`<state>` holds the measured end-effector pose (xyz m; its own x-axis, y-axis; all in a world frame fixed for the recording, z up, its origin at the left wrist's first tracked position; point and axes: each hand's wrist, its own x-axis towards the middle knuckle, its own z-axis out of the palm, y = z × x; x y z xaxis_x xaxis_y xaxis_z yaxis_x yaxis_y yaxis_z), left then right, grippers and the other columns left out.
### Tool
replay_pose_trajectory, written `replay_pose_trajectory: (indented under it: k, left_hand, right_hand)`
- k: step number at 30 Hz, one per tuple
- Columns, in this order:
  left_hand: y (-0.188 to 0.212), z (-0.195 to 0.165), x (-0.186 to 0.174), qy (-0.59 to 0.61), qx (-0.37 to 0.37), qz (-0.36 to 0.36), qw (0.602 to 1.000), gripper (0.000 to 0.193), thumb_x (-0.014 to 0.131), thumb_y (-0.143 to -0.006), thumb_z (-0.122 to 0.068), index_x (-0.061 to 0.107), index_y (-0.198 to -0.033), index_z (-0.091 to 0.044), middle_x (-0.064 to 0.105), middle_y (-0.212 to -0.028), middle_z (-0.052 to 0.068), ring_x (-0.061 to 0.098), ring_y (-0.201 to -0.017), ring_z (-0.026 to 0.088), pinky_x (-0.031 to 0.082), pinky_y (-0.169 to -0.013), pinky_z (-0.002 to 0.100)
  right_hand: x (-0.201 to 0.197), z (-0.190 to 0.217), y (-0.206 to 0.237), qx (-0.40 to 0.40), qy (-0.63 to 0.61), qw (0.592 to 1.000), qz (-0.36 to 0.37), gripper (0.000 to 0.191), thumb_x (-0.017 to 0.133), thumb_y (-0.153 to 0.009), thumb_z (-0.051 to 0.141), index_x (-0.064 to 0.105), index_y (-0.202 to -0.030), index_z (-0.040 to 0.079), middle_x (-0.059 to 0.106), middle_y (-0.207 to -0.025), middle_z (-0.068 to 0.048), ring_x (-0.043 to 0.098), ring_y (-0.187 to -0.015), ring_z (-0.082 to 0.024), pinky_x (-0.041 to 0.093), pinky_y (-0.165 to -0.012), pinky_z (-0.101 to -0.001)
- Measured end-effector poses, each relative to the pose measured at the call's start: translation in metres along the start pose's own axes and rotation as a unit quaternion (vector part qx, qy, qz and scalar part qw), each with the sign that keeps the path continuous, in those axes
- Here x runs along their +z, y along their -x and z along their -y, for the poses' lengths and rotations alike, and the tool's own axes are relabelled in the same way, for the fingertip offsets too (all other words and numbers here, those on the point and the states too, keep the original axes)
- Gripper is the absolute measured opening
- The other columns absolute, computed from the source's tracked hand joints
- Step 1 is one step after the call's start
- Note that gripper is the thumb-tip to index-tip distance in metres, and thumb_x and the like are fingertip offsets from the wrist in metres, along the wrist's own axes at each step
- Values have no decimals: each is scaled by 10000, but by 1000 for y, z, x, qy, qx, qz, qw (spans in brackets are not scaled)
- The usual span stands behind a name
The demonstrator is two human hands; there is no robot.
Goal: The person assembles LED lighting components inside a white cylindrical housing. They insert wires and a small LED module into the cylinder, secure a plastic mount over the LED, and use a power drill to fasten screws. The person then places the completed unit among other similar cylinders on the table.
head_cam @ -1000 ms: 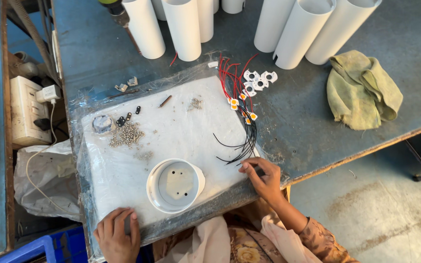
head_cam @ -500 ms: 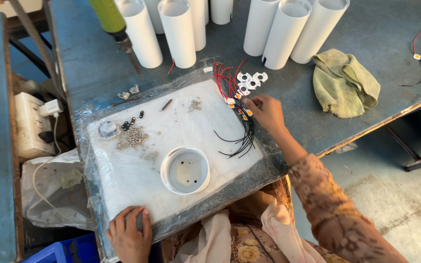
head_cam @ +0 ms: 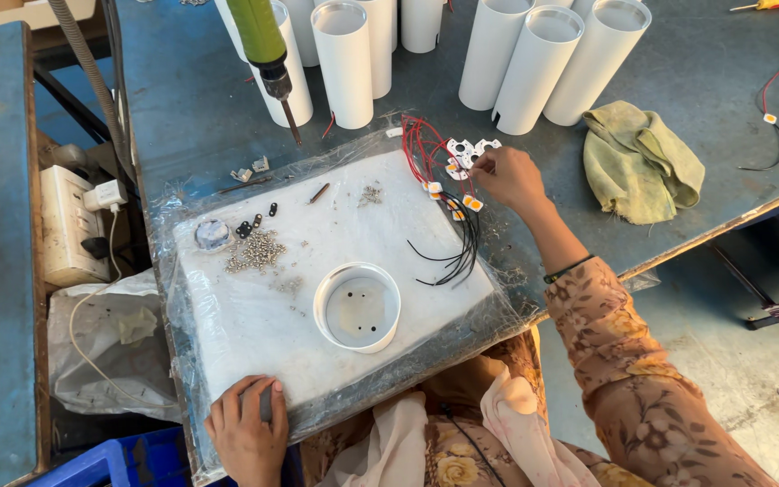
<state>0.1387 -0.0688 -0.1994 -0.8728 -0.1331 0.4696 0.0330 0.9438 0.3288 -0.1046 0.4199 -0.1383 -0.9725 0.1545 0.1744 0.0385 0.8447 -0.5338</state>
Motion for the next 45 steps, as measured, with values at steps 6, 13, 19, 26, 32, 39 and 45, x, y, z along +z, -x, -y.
replay_pose_trajectory:
  k: [6, 13, 19, 26, 32, 39, 45]
  left_hand:
    - [0, -3, 0, -1, 5, -9, 1000, 135, 746, -908, -263, 746, -1006, -170, 683, -1112, -21, 619, -1064, 232, 440, -974, 399]
    - [3, -4, -1, 2, 10, -6, 1000, 134, 738, -923, -264, 742, -1015, -166, 676, -1130, -19, 605, -1062, 236, 431, -977, 401]
    - [4, -1, 2, 0, 9, 0, 1000, 140, 726, -939, -285, 740, -1011, -166, 667, -1132, -20, 593, -1084, 237, 421, -982, 400]
    - [6, 0, 4, -10, 6, 2, 1000, 138, 735, -936, -292, 742, -1005, -172, 676, -1127, -25, 607, -1084, 235, 434, -986, 399]
    - [6, 0, 4, -12, 8, -16, 1000, 141, 756, -900, -279, 748, -1007, -186, 685, -1123, -32, 624, -1072, 232, 439, -984, 402]
    - [5, -1, 4, -2, 10, -19, 1000, 142, 756, -912, -272, 740, -1019, -181, 683, -1130, -29, 625, -1071, 230, 434, -979, 401]
    - [3, -1, 4, -7, 11, -11, 1000, 138, 756, -898, -264, 743, -1006, -178, 684, -1116, -31, 623, -1063, 226, 429, -985, 401]
  right_hand:
    - [-35, 14, 5, -195, 208, 939, -192, 48, 706, -951, 175, 730, -978, 144, 614, -1000, -55, 661, -796, -285, 536, -719, -421]
    - [-45, 39, 5, -270, 162, 925, -214, 82, 745, -961, 186, 702, -987, 122, 581, -1012, -58, 654, -728, -261, 523, -625, -393]
    - [-42, 32, 7, -237, 135, 932, -238, 97, 714, -1022, 162, 730, -1092, 98, 576, -1017, -80, 664, -706, -245, 521, -616, -390]
    - [-41, -9, 12, 3, -16, 972, -235, 155, 754, -1016, 241, 780, -1075, 100, 605, -872, -132, 644, -767, -295, 508, -707, -450]
    - [-14, -44, 27, 14, 162, 987, -1, 185, 698, -943, 308, 785, -1037, 173, 682, -1005, -94, 695, -927, -330, 554, -757, -470]
    - [1, -37, 10, -37, 320, 947, 5, 332, 751, -832, 411, 769, -1077, 189, 703, -1042, -102, 698, -964, -311, 560, -769, -457]
    - [8, -12, -9, -60, 299, 949, 78, 417, 719, -895, 465, 717, -1165, 147, 704, -1055, -86, 707, -970, -291, 560, -742, -447]
